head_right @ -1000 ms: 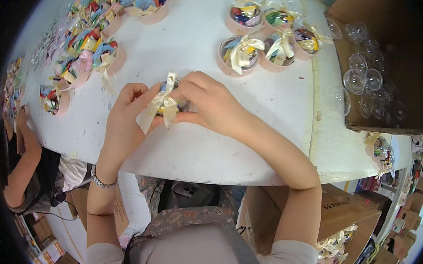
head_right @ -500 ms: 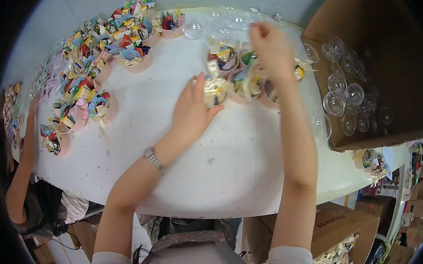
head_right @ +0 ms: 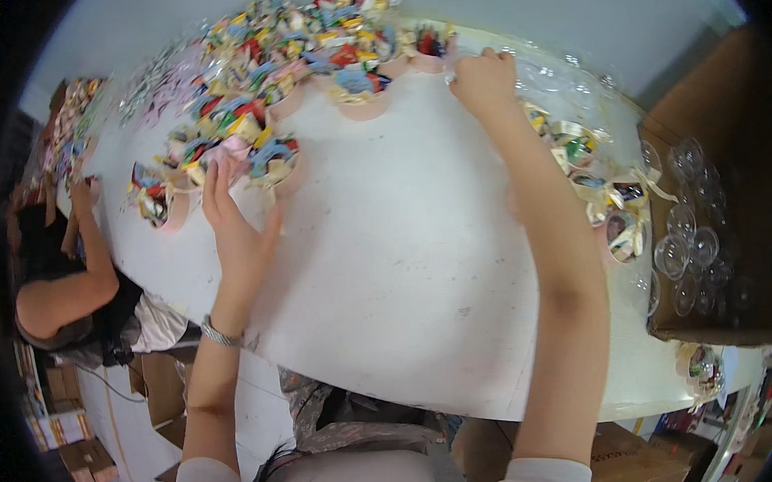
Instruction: The person assembles small gift baskets by filling clear plastic domes with colorful candies and tying ribbons around them. The person repeatedly picks up domes, fills them with candies, and secures ribbons, placing finished units on the table.
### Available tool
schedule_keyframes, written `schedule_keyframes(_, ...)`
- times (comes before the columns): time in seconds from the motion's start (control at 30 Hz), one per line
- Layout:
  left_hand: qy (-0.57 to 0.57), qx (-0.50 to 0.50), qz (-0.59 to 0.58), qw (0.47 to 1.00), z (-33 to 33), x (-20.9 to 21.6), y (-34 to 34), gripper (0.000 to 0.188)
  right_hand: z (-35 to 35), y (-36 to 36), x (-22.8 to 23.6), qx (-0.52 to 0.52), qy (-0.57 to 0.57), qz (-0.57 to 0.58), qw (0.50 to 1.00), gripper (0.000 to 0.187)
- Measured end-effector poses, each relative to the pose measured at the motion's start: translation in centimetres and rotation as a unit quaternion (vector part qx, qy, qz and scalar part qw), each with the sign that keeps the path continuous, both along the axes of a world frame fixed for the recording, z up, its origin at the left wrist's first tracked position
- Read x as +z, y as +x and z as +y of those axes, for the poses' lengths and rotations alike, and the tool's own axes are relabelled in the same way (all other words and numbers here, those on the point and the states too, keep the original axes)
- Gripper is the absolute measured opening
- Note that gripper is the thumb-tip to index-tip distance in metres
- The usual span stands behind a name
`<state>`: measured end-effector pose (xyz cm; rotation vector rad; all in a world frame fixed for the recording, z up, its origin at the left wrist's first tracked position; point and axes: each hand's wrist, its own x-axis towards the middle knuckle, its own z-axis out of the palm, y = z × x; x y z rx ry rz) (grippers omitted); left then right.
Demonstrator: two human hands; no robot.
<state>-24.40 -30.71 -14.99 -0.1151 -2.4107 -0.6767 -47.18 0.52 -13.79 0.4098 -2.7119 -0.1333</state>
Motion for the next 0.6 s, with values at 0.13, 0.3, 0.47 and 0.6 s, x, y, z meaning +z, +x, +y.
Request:
schedule_keyframes(0.13, 0.174, -0.071, -0.09, 0.978, -3.1, -2.0, -3.2, 0.086, -0.3, 2.5, 2.2, -0.011, -0.431, -0.27, 0.861, 0.024)
schedule_keyframes(0.3, 0.184, -0.04, -0.221, 0.957, -1.4, -1.3, -4.4, 0.095, -0.3, 7.2, 2.8, 0.033, -0.481, -0.081, 0.872, 0.028)
schedule_keyframes(0.47, 0.088, -0.077, -0.038, 0.992, -0.5, -2.4, -2.5, 0.099, -0.5, 18.0, 0.5, 0.073, -0.673, -0.331, 0.657, 0.037)
schedule_keyframes(0.6, 0.276, -0.116, -0.098, 0.949, 4.9, -0.7, -5.8, 0.102, 1.7, 20.2, -3.0, -0.044, -0.69, -0.425, 0.584, 0.042)
